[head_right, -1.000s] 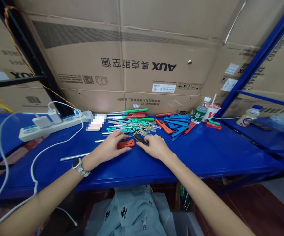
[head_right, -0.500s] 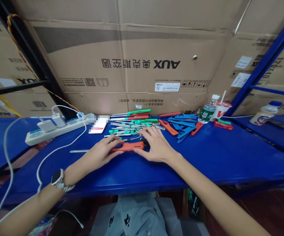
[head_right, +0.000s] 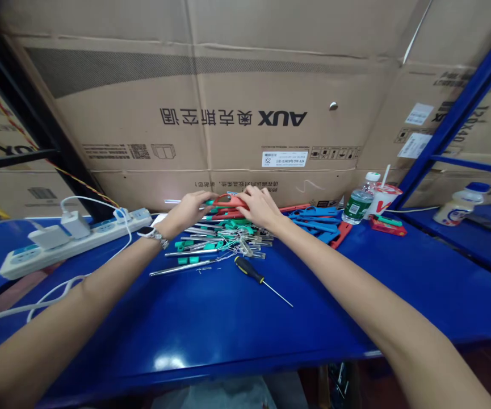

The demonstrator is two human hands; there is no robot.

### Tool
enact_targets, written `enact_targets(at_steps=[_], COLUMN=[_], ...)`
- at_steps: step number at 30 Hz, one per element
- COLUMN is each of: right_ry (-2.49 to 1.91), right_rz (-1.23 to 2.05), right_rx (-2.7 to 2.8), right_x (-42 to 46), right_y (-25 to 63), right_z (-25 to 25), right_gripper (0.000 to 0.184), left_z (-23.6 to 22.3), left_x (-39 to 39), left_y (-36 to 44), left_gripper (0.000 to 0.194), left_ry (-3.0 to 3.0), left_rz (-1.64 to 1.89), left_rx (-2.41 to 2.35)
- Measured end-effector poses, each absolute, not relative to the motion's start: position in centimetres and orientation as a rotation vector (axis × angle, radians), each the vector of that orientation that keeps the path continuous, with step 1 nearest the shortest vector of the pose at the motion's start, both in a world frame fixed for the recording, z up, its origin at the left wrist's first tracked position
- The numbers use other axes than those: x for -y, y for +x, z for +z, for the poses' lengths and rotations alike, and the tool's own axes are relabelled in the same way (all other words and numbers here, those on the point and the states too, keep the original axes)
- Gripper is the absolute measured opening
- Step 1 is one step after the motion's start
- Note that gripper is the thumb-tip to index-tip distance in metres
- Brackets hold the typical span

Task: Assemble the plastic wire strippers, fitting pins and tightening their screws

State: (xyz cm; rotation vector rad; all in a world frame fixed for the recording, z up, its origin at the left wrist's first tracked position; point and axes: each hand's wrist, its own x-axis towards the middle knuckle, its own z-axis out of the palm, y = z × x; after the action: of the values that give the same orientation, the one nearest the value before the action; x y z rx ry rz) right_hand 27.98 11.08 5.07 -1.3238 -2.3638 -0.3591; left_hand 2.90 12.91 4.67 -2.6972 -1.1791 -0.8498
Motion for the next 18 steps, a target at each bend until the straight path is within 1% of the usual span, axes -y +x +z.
enact_targets(at_steps=[3, 8, 11, 15, 18], right_ry=[-1.407, -1.488, -1.514, -1.498, -1.431], right_rz=[-0.41, -0.377, -0.338, -0.318, -0.288], right_rx=[2.359, 2.422, 2.387, 2.303, 2.236], right_x=[-13.7, -15.5, -15.2, -13.5, -11.2], right_y=[27.5, 27.2, 27.4, 27.8, 28.2], right_z=[5.5, 4.9, 4.2, 3.6, 3.3], right_gripper=[0.035, 0.034, 0.039, 0.049, 0.049], left_z=[4.7, 3.3, 2.6, 2.9, 3.5], left_x=[-15.6, -17.5, -17.0, -15.1, -12.6], left_y=[3.7, 4.7, 5.0, 5.0, 4.7], left_gripper=[0.032, 0.029, 0.031, 0.041, 0.033], left_ry=[-2.612, -2.597, -2.579, -2.53, -2.515], left_rz=[-0.763, -0.681, -0.657, -0.65, -0.643], left_rx=[1.317, 1.375, 1.385, 1.404, 1.31])
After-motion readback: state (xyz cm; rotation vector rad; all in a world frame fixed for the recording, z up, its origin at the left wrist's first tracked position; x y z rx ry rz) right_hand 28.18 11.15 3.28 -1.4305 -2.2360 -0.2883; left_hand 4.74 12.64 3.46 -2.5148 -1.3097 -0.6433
